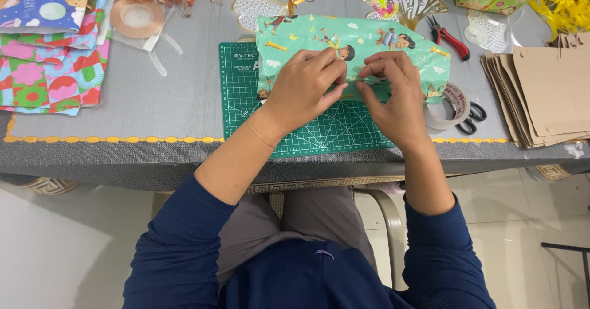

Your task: The person wraps a brown cardboard box by cutting wrapping paper to size, folding it around the box, and securing it with tape.

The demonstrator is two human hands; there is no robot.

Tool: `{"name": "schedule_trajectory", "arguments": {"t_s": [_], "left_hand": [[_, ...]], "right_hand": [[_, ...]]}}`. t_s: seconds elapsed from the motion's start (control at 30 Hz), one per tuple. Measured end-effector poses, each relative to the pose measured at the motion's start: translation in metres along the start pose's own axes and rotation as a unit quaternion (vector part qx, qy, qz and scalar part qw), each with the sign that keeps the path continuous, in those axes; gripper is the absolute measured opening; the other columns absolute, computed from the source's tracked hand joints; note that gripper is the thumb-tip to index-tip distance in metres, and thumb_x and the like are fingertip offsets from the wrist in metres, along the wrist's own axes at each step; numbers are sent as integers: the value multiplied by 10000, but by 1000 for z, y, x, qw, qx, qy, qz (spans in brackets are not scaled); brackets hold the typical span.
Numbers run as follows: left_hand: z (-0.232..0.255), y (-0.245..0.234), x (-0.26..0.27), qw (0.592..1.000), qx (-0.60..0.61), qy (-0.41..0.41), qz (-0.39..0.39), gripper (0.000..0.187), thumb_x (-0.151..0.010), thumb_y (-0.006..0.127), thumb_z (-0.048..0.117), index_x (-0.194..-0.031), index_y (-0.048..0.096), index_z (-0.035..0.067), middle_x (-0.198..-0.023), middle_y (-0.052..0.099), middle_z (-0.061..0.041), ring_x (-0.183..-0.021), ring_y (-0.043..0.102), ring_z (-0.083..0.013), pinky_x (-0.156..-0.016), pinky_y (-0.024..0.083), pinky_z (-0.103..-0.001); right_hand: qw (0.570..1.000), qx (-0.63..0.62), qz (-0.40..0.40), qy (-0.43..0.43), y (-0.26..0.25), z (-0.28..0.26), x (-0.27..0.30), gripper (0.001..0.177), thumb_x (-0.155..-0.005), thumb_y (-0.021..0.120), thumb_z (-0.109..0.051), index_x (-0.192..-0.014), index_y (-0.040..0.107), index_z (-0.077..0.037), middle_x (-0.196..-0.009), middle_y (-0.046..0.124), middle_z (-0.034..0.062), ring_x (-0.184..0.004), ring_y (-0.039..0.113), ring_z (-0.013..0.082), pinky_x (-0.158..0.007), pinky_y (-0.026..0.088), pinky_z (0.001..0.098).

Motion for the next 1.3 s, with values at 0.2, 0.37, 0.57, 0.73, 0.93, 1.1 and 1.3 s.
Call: {"name": "schedule_trajectory", "arguments": {"t_s": [0.2, 0.37, 0.57, 0.73, 0.93, 1.1, 1.3], "left_hand": [[-3, 2, 1, 1000, 7, -3, 3, 153, -930, 762, 160, -1027, 647, 132, -924, 560, 30, -844, 709, -182, -919, 534, -370], [-1, -2, 0, 1000, 11, -1, 14, 146, -951, 742, 151, -1060, 646, 133, -904, 558, 28, -838, 706, -185, -901, 538, -366], [1, -6, -1, 997, -43, 59, 16, 164, -953, 793, 93, -1081, 714, 158, -1012, 604, -37, -993, 654, -182, -831, 534, -366], [-1, -5, 3, 998, -26, 48, 13, 155, -954, 813, 137, -1103, 773, 146, -1074, 601, -54, -974, 652, -218, -826, 541, -384], [0, -5, 2, 996, -65, 54, 7, 105, -987, 784, 179, -1055, 724, 125, -1076, 620, -51, -1015, 651, -188, -843, 545, -361], [-1, -5, 2, 997, -48, 53, -2, 139, -962, 807, 159, -1049, 706, 121, -1078, 607, -56, -984, 656, -216, -862, 550, -367], [1, -41, 7, 995, -59, 58, 49, 77, -975, 790, 133, -1032, 752, 96, -1076, 697, -56, -976, 687, -221, -965, 518, -414]], "right_hand": [[1000, 1, 25, -14, 3, 3, 1, 218, -974, 783, 14, -1071, 653, -131, -1207, 583, 15, -1008, 621, 248, -893, 371, 379], [999, 2, 32, -17, 5, 3, 2, 231, -971, 802, 12, -1089, 657, -124, -1249, 581, 19, -1010, 639, 260, -905, 387, 386], [998, -9, 26, -48, 1, -4, 4, 455, -1052, 728, 34, -1450, 519, -44, -1401, 456, 153, -955, 569, 250, -954, 537, 398], [989, 30, 90, -110, 2, -5, 7, 260, -1007, 779, 36, -1112, 542, 16, -1319, 448, 225, -1209, 567, 374, -895, 560, 433], [978, 34, 110, -173, 9, 11, 11, 162, -1026, 774, 114, -1109, 760, -25, -1352, 537, 226, -911, 701, 342, -797, 606, 421], [964, 130, 118, -202, 11, 16, 10, 146, -1031, 812, 49, -1109, 803, -75, -1356, 611, 173, -912, 719, 295, -720, 563, 423], [951, 154, 133, -235, 8, 0, 1, 116, -1018, 733, 70, -1025, 780, -35, -1104, 685, 146, -845, 593, 298, -674, 490, 407]]}}
Point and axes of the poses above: each hand's wrist, its own x-axis away from the middle knuckle, its own y-axis out of the palm, z = x × y, the point moved 2 cm from there along -x, towards the middle knuckle
